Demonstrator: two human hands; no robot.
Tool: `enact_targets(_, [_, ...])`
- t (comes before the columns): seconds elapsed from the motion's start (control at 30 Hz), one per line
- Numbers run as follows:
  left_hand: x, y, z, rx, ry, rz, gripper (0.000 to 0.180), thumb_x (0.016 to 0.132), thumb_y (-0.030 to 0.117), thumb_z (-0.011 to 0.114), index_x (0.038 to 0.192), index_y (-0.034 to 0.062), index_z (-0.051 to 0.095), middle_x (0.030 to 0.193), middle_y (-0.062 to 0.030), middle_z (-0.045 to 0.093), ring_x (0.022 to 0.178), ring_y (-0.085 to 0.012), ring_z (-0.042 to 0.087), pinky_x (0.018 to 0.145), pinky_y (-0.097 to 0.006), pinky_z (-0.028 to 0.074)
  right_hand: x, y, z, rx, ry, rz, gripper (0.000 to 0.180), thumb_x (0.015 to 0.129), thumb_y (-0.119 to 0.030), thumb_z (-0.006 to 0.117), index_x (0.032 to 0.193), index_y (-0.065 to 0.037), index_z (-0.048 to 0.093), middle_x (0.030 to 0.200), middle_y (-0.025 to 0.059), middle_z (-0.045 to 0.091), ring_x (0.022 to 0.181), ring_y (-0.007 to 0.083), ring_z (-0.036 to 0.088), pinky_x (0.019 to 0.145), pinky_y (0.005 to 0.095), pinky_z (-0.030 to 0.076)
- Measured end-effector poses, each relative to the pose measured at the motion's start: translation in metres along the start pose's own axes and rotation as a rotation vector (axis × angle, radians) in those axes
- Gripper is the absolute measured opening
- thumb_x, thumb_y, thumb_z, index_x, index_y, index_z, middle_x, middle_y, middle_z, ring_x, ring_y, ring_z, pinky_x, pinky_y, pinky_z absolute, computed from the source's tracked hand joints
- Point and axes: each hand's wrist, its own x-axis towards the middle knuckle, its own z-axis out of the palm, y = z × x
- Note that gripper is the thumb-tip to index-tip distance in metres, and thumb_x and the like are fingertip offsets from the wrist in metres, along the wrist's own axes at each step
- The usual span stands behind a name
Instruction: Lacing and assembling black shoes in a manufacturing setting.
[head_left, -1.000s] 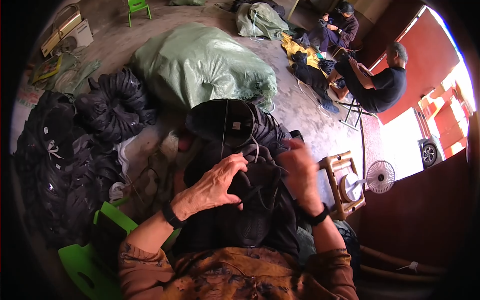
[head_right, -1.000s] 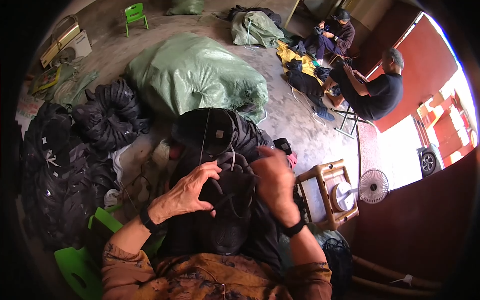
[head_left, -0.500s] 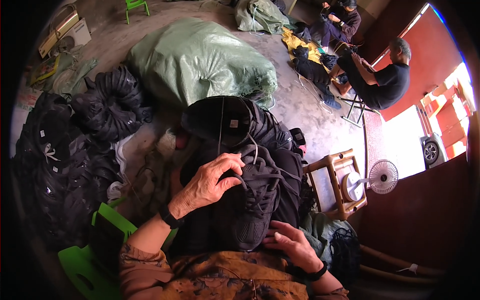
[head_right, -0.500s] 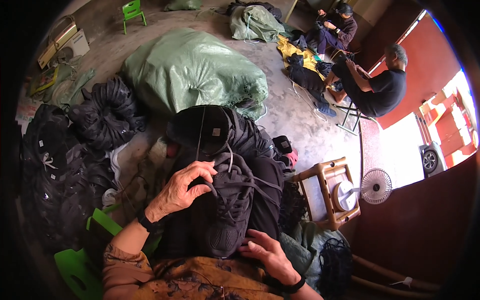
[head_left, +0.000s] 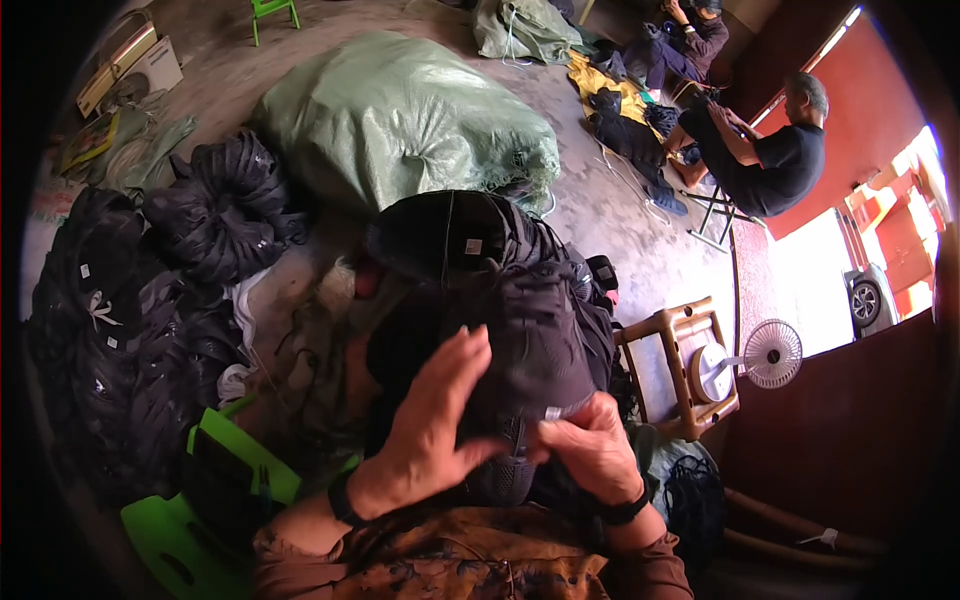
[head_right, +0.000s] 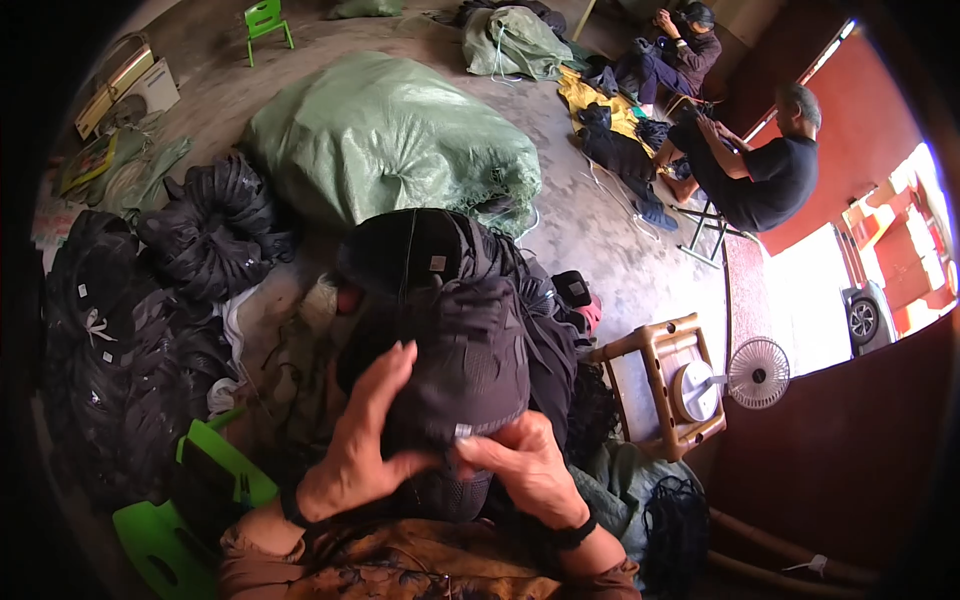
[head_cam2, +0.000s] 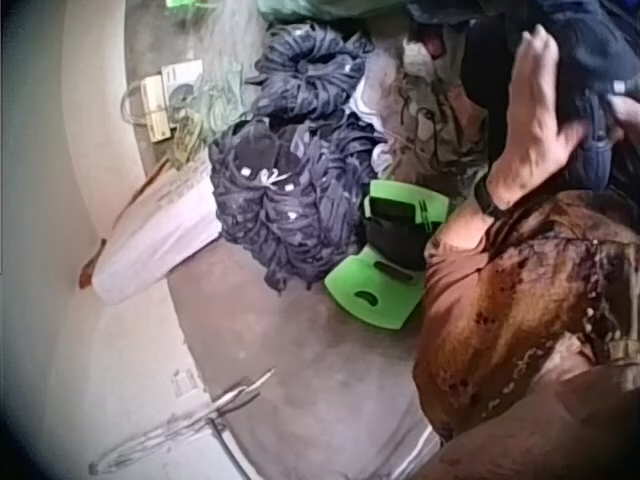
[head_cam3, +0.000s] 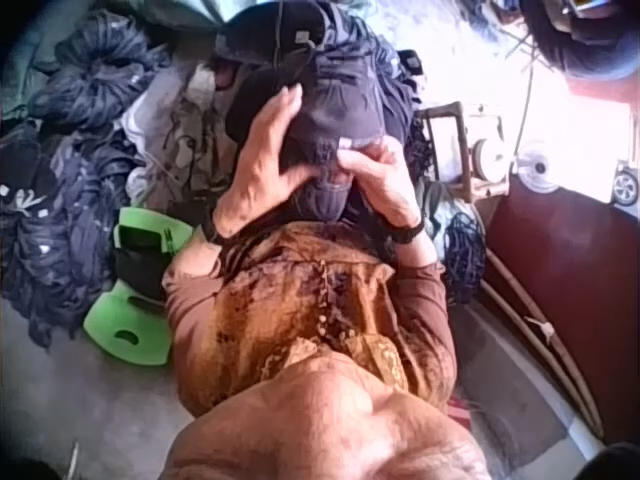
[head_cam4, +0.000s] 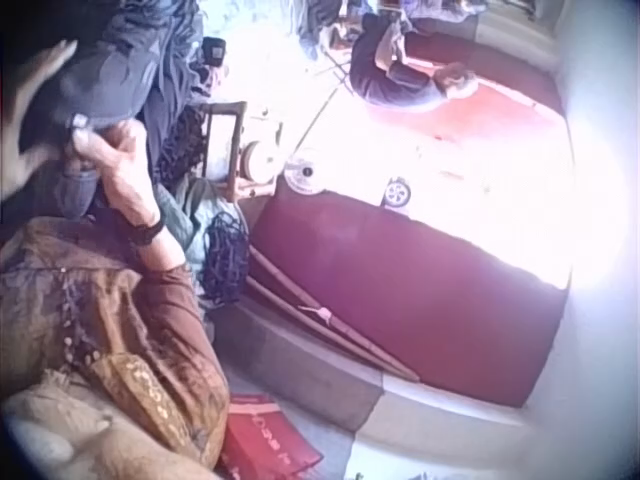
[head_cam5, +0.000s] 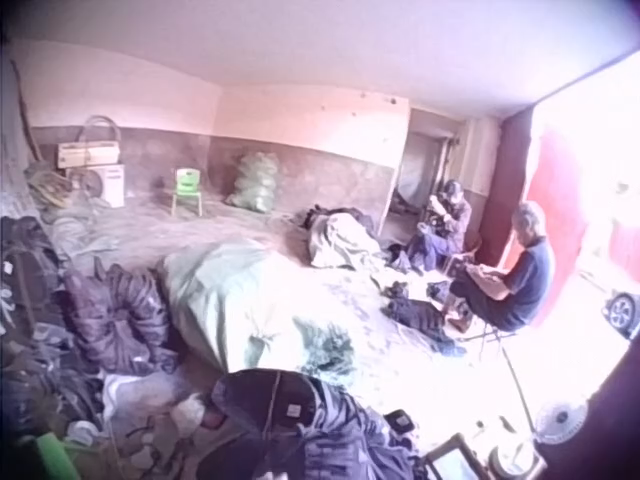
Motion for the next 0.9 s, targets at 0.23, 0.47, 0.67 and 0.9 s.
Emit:
enact_targets(0.23, [0.122, -0.113, -0.017, 0.412, 0.410, -0.157, 0.026, 0.093, 0.020, 0.056, 0.076, 0.0007, 0.057, 0.073, -0.0267, 0.058, 0.070, -0.0461, 0.058, 0.058, -0.047, 0.044, 0.083, 0.009, -0.046, -1.265, 0.077, -0.498, 0.040, 0.088, -0.002, 0.061, 0.127, -0.004, 0.058, 0.132, 0.0145, 0.058, 0.122, 0.0373, 0.055, 0.104, 0.0418, 0.041])
enact_targets(0.47, [0.073, -0.276, -0.019, -0.461, 0.490, -1.078, 0.033, 0.089, 0.026, 0.063, 0.111, 0.0015, 0.066, 0.104, -0.0107, 0.066, 0.092, -0.0229, 0.063, 0.063, -0.038, 0.053, 0.054, 0.028, -0.077, -0.094, 0.119, -0.157, 0.039, 0.098, -0.005, 0.051, 0.136, 0.000, 0.051, 0.134, 0.0179, 0.058, 0.130, 0.0250, 0.051, 0.114, 0.0371, 0.032])
enact_targets(0.67, [0.061, -0.247, -0.021, -0.511, 0.311, -1.093, 0.045, 0.093, 0.036, 0.061, 0.125, 0.0041, 0.056, 0.114, -0.0091, 0.062, 0.086, -0.0249, 0.066, 0.072, -0.039, 0.053, 0.056, 0.022, -0.086, 0.073, 0.110, -0.147, 0.039, 0.101, -0.011, 0.051, 0.137, 0.003, 0.047, 0.132, 0.0163, 0.059, 0.128, 0.0233, 0.052, 0.113, 0.0375, 0.036])
enact_targets(0.9, [0.042, -0.089, 0.012, -0.051, 0.157, -0.439, 0.083, 0.090, 0.035, 0.070, 0.146, -0.0046, 0.024, 0.134, -0.0278, 0.047, 0.126, -0.0368, 0.048, 0.101, -0.041, 0.043, 0.100, 0.037, -0.076, -1.162, 0.254, -0.356, 0.049, 0.091, -0.028, 0.066, 0.128, 0.002, 0.051, 0.116, 0.0263, 0.061, 0.107, 0.0378, 0.061, 0.084, 0.0430, 0.049])
